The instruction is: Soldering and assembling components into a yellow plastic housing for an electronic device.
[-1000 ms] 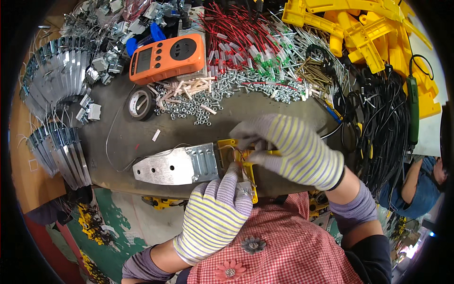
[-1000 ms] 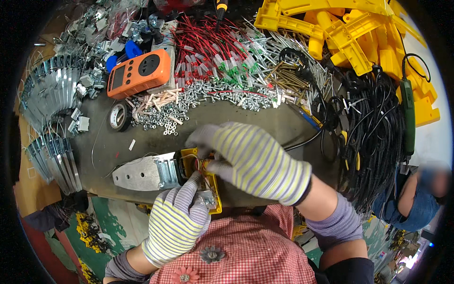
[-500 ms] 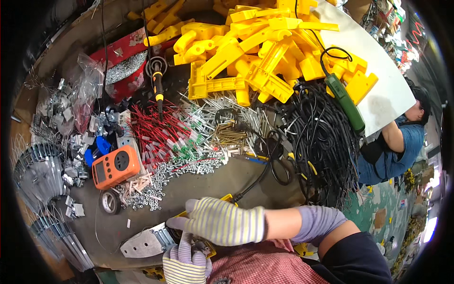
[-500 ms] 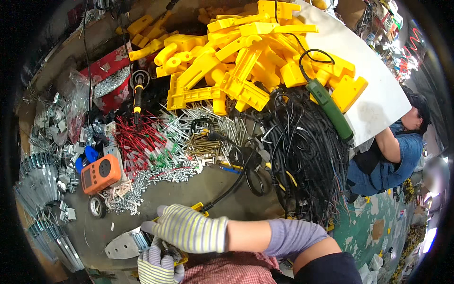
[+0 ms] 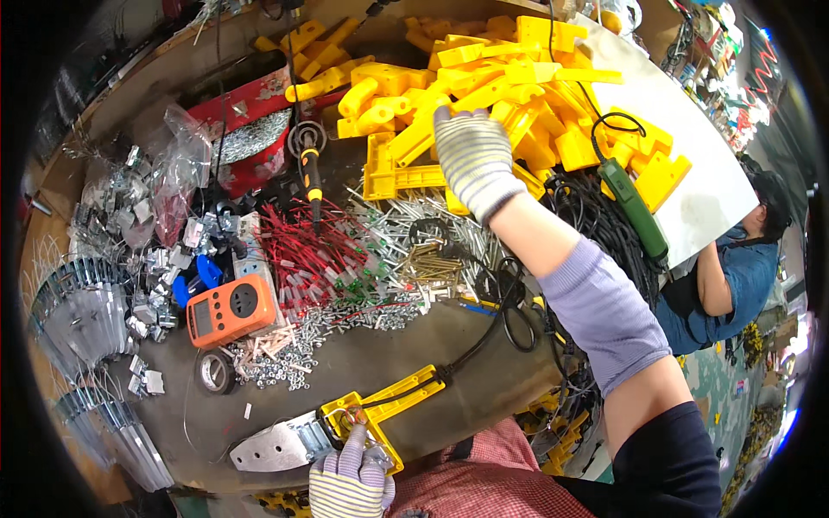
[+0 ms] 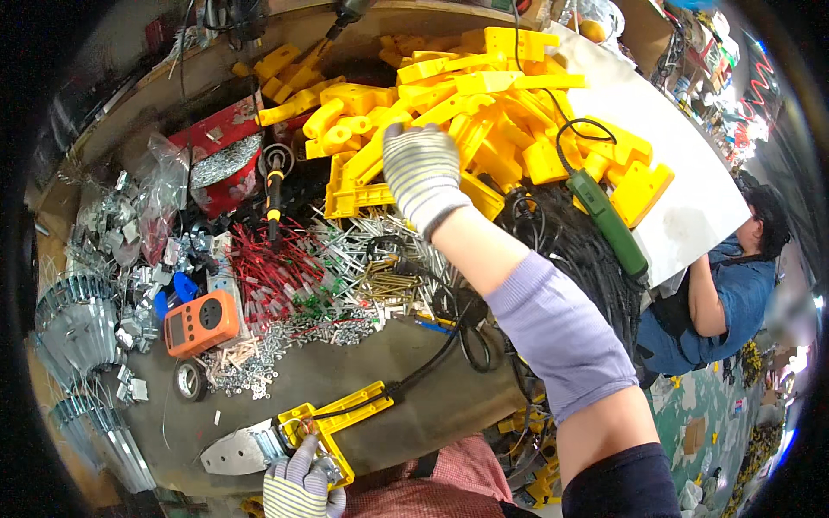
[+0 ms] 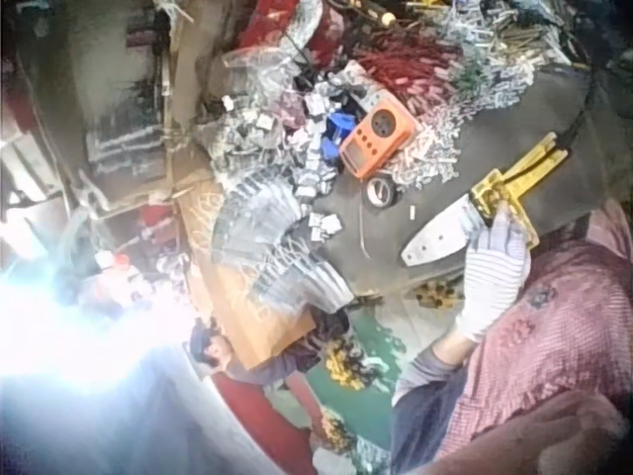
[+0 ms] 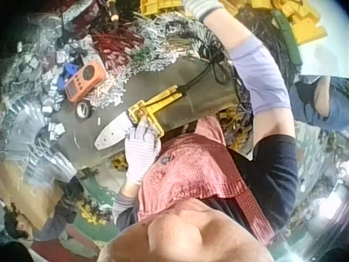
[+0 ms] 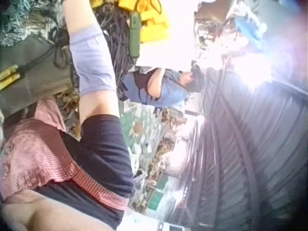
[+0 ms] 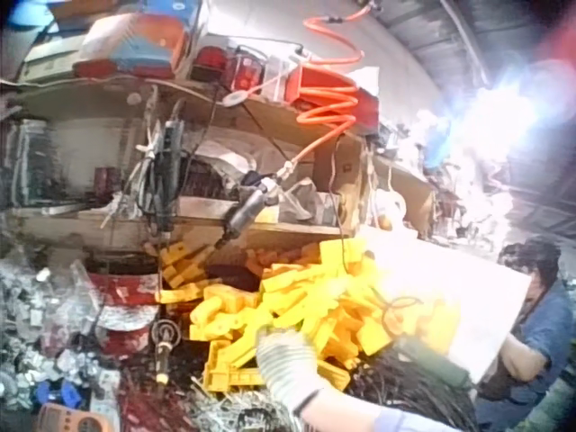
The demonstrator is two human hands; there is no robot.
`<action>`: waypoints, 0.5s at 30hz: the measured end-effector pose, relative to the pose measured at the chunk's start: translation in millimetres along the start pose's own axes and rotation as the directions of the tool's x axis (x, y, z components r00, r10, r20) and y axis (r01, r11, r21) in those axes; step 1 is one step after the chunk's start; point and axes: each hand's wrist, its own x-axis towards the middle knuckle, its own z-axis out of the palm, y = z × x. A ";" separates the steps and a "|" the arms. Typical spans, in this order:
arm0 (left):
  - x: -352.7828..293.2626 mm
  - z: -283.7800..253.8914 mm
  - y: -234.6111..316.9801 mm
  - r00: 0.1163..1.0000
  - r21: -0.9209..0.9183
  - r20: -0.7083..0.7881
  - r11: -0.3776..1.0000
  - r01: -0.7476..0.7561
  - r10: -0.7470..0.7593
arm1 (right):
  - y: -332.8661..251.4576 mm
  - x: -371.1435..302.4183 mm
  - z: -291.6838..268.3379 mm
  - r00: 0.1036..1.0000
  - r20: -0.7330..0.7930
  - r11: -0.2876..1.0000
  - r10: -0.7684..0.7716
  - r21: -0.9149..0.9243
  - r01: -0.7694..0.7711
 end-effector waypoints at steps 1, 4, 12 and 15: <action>-1.4 0.7 -1.0 1.000 -0.001 0.003 1.000 0.004 -0.004 | -5.1 5.9 10.8 0.999 0.035 0.999 -0.009 -0.051 0.010; -9.6 6.0 -2.6 1.000 0.050 0.006 0.999 0.018 -0.018 | -2.2 22.2 37.5 0.999 0.037 0.997 0.003 -0.077 0.000; 8.2 4.8 -10.8 0.996 -0.009 -0.015 0.996 -0.085 0.085 | 75.1 35.0 60.9 0.931 -0.345 0.737 0.117 0.659 0.152; 3.3 6.0 -16.2 0.998 -0.010 -0.011 0.998 -0.061 0.061 | 61.9 -0.2 23.8 0.911 -0.413 0.523 -0.013 0.774 0.358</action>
